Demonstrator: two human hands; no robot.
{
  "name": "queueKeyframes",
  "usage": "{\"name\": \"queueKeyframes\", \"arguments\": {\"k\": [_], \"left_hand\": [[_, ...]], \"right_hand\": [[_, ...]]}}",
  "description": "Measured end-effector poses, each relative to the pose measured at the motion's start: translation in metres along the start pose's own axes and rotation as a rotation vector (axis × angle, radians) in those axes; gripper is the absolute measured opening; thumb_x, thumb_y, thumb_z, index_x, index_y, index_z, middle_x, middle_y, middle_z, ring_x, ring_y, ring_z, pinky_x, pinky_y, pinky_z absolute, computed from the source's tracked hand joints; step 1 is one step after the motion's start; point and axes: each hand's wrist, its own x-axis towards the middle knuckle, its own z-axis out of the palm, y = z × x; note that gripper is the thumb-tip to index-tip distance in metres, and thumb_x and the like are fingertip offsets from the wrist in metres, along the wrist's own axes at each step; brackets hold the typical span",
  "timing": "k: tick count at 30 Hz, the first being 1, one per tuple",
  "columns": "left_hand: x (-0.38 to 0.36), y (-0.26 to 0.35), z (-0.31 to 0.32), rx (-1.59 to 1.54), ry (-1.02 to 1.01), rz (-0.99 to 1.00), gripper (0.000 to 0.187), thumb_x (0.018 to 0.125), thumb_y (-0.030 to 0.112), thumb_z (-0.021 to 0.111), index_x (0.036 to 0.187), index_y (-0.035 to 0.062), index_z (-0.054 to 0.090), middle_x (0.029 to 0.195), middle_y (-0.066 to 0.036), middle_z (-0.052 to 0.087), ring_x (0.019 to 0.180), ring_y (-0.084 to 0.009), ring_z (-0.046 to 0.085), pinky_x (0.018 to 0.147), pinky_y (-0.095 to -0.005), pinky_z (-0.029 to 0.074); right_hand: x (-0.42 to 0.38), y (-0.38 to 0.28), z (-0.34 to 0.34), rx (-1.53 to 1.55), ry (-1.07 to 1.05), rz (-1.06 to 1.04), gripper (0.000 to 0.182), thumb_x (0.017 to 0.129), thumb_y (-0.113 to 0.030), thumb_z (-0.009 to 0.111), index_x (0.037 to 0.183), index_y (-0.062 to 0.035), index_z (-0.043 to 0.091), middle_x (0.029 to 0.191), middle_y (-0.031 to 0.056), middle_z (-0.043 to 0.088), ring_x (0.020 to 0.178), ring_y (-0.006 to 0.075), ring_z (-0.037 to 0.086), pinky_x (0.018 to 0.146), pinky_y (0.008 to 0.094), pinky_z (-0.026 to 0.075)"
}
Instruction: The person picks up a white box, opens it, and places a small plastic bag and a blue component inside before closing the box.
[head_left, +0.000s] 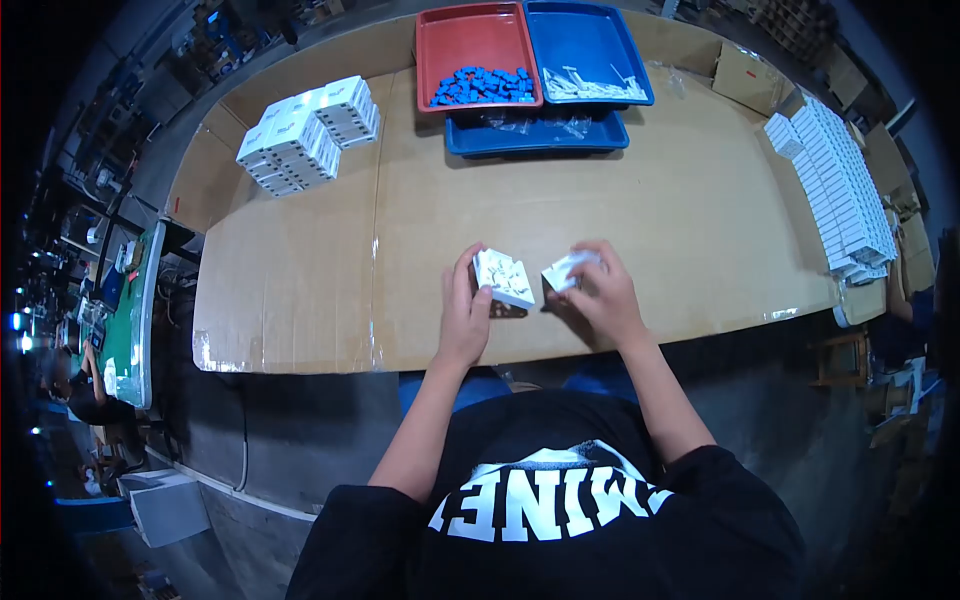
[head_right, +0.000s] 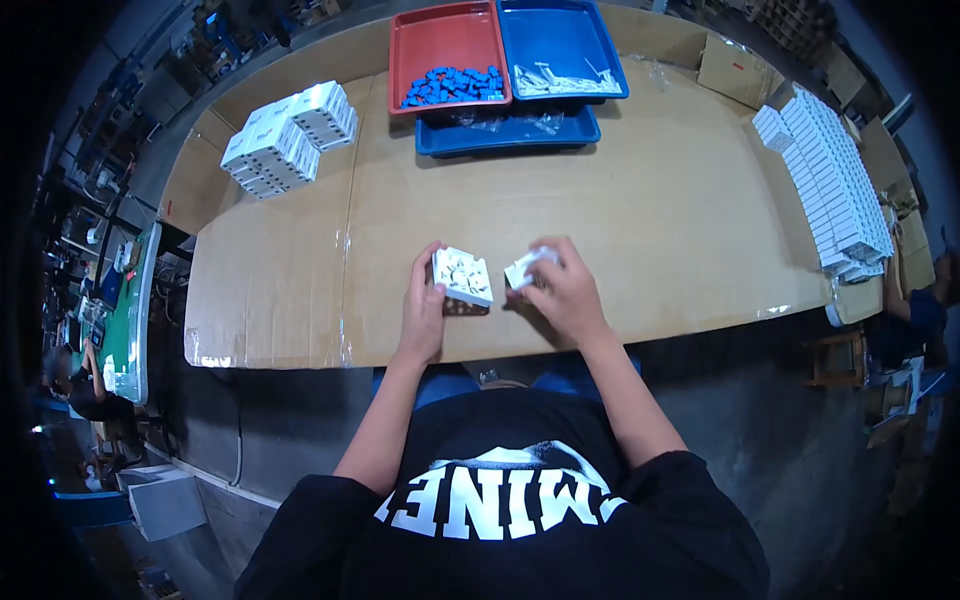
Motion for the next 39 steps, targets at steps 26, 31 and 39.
{"name": "queueKeyframes", "arguments": {"k": [26,31,39], "left_hand": [[0.028,-0.007,-0.009,0.859,-0.058,0.311,0.069,0.085,0.026,0.075,0.144,0.0025,0.048,0.148,-0.020,0.048,0.136,-0.0418,0.048,0.120,-0.0581,0.032],[0.029,-0.001,-0.009,0.861,-0.045,0.292,0.067,0.085,0.027,0.075,0.141,0.0019,0.050,0.146,-0.020,0.050,0.134,-0.0406,0.049,0.120,-0.0542,0.034],[0.030,0.001,-0.010,0.843,-0.048,0.284,0.064,0.084,0.026,0.076,0.138,-0.0002,0.054,0.146,-0.019,0.050,0.132,-0.0399,0.050,0.116,-0.0500,0.037]], "right_hand": [[0.243,0.084,0.106,-0.464,-0.345,-0.162,0.044,0.101,-0.038,0.059,0.131,-0.0061,0.068,0.150,0.0212,0.052,0.140,0.0394,0.047,0.118,0.0462,0.038],[0.281,0.108,0.113,-0.613,-0.494,0.026,0.064,0.100,-0.059,0.052,0.140,-0.0103,0.063,0.154,0.0209,0.048,0.142,0.0408,0.045,0.118,0.0484,0.038],[0.268,0.116,0.064,-0.602,-0.420,0.180,0.040,0.094,-0.042,0.064,0.110,-0.0088,0.079,0.111,0.0227,0.074,0.108,0.0400,0.070,0.097,0.0489,0.054]]}}
